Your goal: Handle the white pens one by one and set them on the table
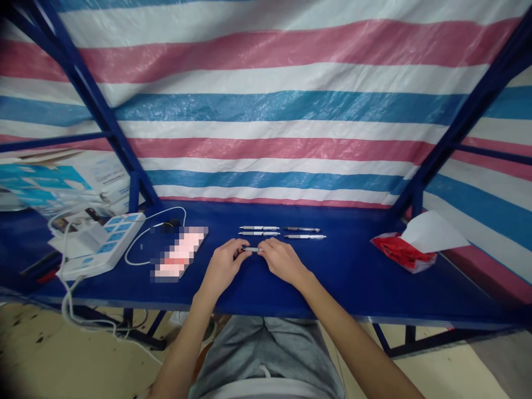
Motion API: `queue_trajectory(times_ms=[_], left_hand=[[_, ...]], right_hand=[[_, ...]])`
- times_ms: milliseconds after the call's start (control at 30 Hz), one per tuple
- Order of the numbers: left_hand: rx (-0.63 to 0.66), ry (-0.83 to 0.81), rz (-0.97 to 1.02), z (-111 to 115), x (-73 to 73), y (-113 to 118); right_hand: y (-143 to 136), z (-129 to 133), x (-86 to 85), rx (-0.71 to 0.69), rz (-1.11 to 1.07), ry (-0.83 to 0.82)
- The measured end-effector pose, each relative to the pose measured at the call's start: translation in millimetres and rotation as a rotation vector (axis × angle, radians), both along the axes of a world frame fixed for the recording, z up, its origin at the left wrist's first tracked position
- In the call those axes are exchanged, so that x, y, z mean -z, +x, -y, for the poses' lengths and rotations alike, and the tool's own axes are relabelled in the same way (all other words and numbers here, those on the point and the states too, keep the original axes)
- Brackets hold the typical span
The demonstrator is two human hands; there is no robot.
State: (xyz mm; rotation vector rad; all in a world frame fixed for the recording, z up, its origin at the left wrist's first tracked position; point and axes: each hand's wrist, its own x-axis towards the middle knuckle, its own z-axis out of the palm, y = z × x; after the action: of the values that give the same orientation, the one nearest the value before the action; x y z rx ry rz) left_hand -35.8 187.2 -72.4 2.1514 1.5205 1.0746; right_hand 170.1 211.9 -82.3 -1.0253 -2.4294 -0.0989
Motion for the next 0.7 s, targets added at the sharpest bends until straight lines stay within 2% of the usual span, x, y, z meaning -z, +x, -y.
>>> queue_trajectory(times_ms=[300, 700], left_hand=[[0.078, 0.029, 0.008, -4.3, 3.6, -3.7], [0.089, 0.047, -0.003, -6.2, 6.2, -3.5]], right_hand=[[0.9, 0.0, 1.8, -0.013, 0.054, -0.025], [0.1, -0.5, 2.4, -0.011, 0.047, 0.022]])
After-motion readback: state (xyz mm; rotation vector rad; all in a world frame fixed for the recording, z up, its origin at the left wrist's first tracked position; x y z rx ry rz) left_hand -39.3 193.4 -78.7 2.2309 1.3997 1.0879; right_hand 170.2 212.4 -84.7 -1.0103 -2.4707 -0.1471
